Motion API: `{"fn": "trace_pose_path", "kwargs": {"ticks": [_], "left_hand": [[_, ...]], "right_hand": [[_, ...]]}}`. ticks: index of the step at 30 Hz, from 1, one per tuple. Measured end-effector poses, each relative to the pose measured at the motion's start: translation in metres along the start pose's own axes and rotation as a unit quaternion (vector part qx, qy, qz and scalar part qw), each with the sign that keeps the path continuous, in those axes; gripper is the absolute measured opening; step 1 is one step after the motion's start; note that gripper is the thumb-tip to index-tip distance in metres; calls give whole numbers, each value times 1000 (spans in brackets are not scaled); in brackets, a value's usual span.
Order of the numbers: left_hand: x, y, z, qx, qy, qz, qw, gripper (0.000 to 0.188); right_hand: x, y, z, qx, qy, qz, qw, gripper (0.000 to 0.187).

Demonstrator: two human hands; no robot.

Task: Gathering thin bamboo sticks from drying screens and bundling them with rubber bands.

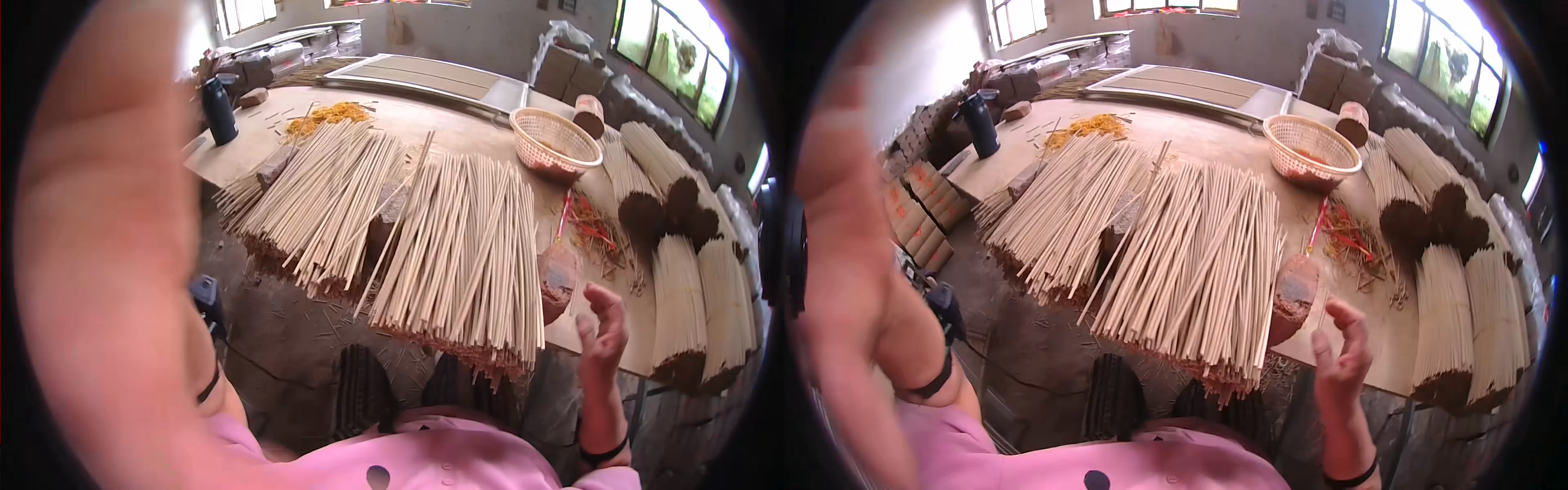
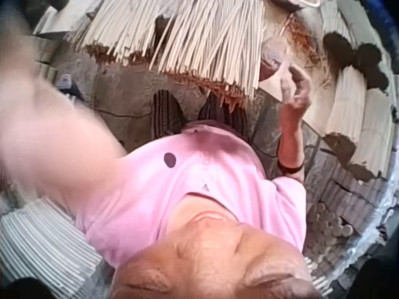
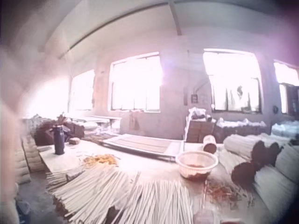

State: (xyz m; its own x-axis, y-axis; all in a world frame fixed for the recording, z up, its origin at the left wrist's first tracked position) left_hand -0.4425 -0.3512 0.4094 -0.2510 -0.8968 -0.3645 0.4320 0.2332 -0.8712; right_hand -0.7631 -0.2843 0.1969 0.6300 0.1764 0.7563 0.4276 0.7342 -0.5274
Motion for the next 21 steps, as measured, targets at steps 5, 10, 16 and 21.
{"fn": "trace_pose_path", "kwargs": {"ticks": [5,10,16,21], "left_hand": [[210,9,-15,199,-256,345,881,23],[286,50,-51,356,-333,423,764,30],[300,34,-53,262,-186,608,726,12],[329,37,-64,238,-177,578,760,13]], "right_hand": [[-42,-20,41,15,-137,-128,982,24],[-49,-12,76,-21,-162,-196,967,23],[-65,-51,86,-58,-77,-174,980,23],[-136,-99,83,-16,227,-108,968,21]]}}
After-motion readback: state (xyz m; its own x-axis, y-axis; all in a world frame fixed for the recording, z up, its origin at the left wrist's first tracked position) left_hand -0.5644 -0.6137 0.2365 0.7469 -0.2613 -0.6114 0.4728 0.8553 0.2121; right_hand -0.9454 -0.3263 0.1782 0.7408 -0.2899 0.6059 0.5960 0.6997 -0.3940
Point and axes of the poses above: each hand's wrist, its own y-axis away from the middle knuckle, its own z-axis out of the back of the hand, x = y × z, the point moved 3 cm from there along -y, towards the middle knuckle, and after that the axes turned 2 degrees about -z, right-handed, at the moved point
